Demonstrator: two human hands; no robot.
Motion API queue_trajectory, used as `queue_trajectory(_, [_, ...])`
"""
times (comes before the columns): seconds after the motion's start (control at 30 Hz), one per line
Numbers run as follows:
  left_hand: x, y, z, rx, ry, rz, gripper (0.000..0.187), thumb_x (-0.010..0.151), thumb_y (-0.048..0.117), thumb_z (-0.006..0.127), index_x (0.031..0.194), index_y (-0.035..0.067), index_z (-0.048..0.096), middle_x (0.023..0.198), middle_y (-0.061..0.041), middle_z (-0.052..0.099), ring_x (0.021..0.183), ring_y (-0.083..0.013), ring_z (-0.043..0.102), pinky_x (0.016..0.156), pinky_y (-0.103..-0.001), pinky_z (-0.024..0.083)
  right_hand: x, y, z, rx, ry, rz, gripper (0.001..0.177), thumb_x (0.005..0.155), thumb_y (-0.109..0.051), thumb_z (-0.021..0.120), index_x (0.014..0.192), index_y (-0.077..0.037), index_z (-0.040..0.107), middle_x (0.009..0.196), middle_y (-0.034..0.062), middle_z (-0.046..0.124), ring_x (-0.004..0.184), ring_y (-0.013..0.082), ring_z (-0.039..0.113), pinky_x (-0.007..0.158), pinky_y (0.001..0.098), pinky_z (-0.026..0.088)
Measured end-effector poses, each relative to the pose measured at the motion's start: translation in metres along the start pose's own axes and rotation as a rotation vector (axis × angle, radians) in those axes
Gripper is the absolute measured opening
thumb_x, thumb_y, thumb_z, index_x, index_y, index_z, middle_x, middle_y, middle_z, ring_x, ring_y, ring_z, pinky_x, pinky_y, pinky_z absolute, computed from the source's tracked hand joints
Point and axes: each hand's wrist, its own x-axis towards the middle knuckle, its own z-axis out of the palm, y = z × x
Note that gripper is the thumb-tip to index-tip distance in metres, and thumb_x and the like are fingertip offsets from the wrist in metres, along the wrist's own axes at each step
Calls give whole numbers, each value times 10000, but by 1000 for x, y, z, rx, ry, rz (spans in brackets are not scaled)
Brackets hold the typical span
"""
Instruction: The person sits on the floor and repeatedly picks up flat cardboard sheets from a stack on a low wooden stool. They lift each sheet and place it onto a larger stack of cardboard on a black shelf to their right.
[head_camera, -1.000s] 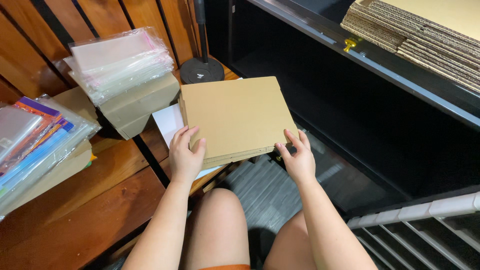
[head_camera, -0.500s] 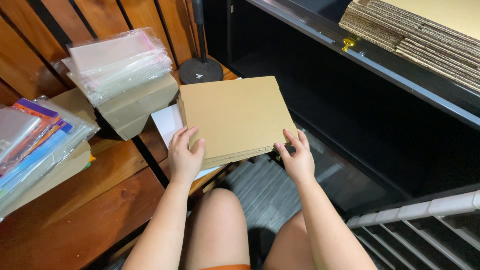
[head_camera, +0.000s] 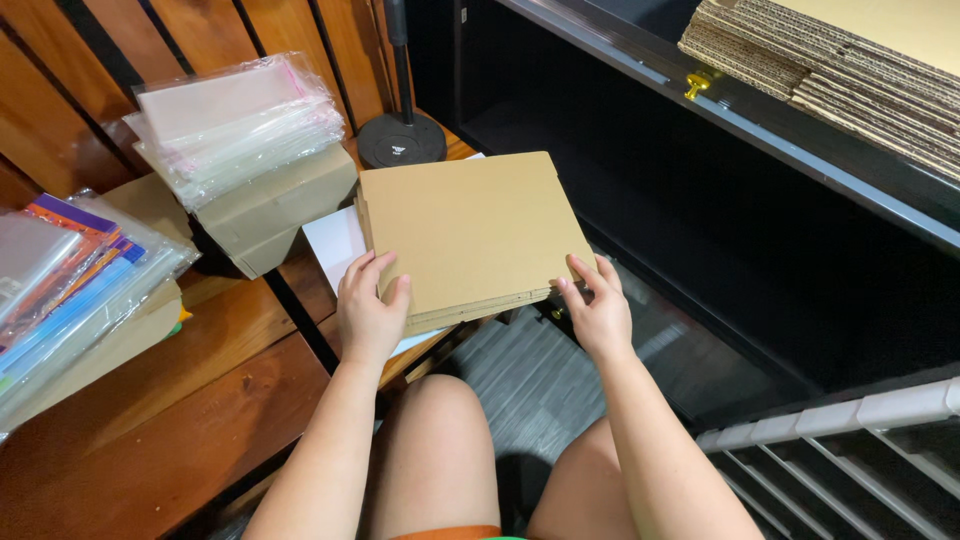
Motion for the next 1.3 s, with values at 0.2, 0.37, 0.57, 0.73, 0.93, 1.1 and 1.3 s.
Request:
queue_trajectory(0.2, [3,1,0,-34,73,-2,455,850,227,796,1277,111,689,1275,-167,639,1139,-375,676,980,-453,536,14,2,-4,-99,87,-110,343,947,-441,746,1282,-366,746,1419,41,618,1292,347,609,1096,461,484])
queue_trajectory(0.37, [1,-2,-2,-39,59,9,400,846,238,799,1222,119,731,1280,-146,662,1159,-370,673,991,-451,532,14,-11,-10,-46,106,-47,339,875,-357,829,1205,-298,780,1290,8,679,1246,284,624,1047,417,503])
queue_trajectory(0.57, [1,-2,-2,-33,44,-4,381,850,255,794,1210,141,742,1290,-137,671,1183,-365,667,1014,-462,517,17,-13,-10,17,159,-28,309,852,-263,854,1156,-259,798,1238,23,712,1201,262,647,985,366,540])
queue_trajectory(0.73, [0,-1,-2,-43,41,-17,382,852,259,793,1216,152,745,1292,-130,669,1194,-370,661,1028,-466,508,27,-11,-13,142,185,61,334,850,-187,846,1169,-268,790,1040,14,769,799,122,738,666,248,620])
queue_trajectory(0.93, [-2,-2,-2,-54,34,-44,364,857,256,791,1205,158,751,1293,-126,671,1202,-375,657,1033,-470,503,25,-11,-5,693,174,122,621,833,33,806,1405,53,566,1085,110,704,933,94,679,808,227,640])
queue_trajectory(1.1, [0,0,-1,-171,22,-159,297,881,204,777,1176,173,766,1333,-129,665,1229,-361,647,1009,-412,534,30,-4,-7,734,135,174,527,839,13,831,1332,32,647,1090,173,750,908,157,728,758,257,650])
queue_trajectory(1.3, [7,13,-13,-193,-12,-98,365,866,200,797,1224,146,749,1405,-196,612,1276,-423,601,1053,-491,508,31,-7,-16,766,138,179,478,863,19,803,1318,36,656,1108,183,750,893,159,729,737,246,648])
